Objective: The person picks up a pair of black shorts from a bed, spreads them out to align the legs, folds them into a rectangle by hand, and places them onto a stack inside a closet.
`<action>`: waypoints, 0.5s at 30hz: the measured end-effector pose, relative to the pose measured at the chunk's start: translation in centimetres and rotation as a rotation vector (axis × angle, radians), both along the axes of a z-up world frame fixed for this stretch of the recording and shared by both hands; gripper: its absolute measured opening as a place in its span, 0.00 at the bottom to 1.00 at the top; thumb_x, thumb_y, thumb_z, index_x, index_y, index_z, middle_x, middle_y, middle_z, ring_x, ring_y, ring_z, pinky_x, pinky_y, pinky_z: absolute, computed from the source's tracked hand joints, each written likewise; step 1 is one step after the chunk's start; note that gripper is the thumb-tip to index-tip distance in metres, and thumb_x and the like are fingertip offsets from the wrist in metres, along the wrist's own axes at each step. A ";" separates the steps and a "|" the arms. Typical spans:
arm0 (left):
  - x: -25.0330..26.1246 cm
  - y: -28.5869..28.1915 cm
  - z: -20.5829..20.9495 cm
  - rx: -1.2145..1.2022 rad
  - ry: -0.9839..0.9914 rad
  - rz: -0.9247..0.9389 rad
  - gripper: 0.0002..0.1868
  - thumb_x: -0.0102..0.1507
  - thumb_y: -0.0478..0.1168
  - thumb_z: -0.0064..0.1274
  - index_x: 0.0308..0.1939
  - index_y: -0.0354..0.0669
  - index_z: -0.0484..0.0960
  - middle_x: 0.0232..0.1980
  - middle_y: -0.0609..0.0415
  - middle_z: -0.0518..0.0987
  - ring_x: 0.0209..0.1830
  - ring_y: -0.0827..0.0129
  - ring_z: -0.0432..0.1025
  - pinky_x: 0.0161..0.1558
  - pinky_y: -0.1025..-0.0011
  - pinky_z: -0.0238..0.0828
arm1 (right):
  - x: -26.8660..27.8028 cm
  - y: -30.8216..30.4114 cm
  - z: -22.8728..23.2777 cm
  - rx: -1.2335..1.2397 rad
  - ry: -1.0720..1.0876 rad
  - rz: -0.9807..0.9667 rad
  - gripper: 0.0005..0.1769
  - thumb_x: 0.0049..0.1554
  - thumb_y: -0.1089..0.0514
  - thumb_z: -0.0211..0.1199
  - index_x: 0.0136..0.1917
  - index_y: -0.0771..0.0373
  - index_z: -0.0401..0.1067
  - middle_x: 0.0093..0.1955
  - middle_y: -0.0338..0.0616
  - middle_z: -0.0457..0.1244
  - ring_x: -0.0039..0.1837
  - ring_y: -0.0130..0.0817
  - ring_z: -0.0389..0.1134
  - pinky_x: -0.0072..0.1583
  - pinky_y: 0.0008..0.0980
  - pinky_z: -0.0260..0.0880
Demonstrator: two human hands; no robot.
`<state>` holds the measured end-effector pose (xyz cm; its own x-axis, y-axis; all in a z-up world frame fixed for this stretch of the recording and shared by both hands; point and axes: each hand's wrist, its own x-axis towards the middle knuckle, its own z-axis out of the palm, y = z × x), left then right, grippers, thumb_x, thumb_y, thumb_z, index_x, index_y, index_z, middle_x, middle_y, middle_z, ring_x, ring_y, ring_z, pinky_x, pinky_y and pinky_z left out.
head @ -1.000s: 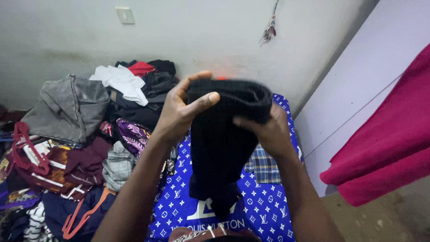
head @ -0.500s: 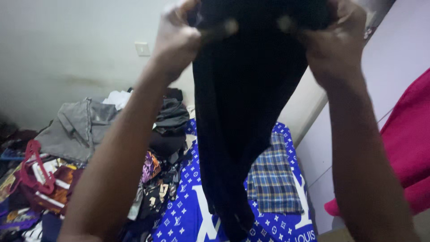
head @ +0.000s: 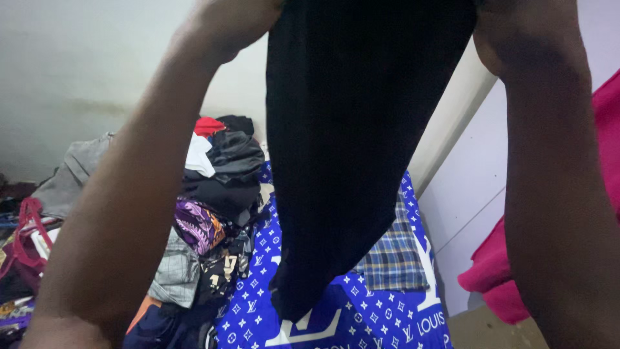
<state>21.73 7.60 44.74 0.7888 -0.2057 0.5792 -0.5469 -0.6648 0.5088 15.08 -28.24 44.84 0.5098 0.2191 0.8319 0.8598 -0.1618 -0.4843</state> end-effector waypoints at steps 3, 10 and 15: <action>-0.5 0.7 -0.7 0.011 0.097 0.089 0.27 0.76 0.59 0.41 0.42 0.39 0.83 0.21 0.47 0.69 0.18 0.66 0.65 0.23 0.61 0.63 | 0.0 0.5 -0.9 0.018 0.060 0.037 0.02 0.71 0.64 0.65 0.55 0.64 0.74 0.50 0.41 0.68 0.50 0.27 0.73 0.51 0.23 0.75; 3.6 2.8 -0.8 0.069 -0.096 -0.175 0.24 0.76 0.52 0.41 0.43 0.38 0.84 0.27 0.56 0.80 0.24 0.73 0.76 0.26 0.74 0.74 | 1.2 1.8 -0.2 0.046 0.174 0.150 0.01 0.71 0.64 0.63 0.56 0.64 0.73 0.50 0.41 0.68 0.52 0.28 0.73 0.55 0.24 0.76; -2.4 2.4 -0.4 0.205 0.143 0.176 0.28 0.77 0.58 0.44 0.41 0.36 0.84 0.28 0.44 0.74 0.26 0.66 0.70 0.28 0.64 0.67 | 0.2 2.8 -1.1 0.109 0.329 0.355 0.01 0.71 0.64 0.62 0.56 0.64 0.73 0.50 0.41 0.68 0.53 0.29 0.73 0.57 0.25 0.76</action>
<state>19.35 10.01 44.36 0.8931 -0.1602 0.4204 -0.3471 -0.8398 0.4174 15.33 -25.47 43.69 0.6586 0.3477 0.6673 0.6515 0.1803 -0.7369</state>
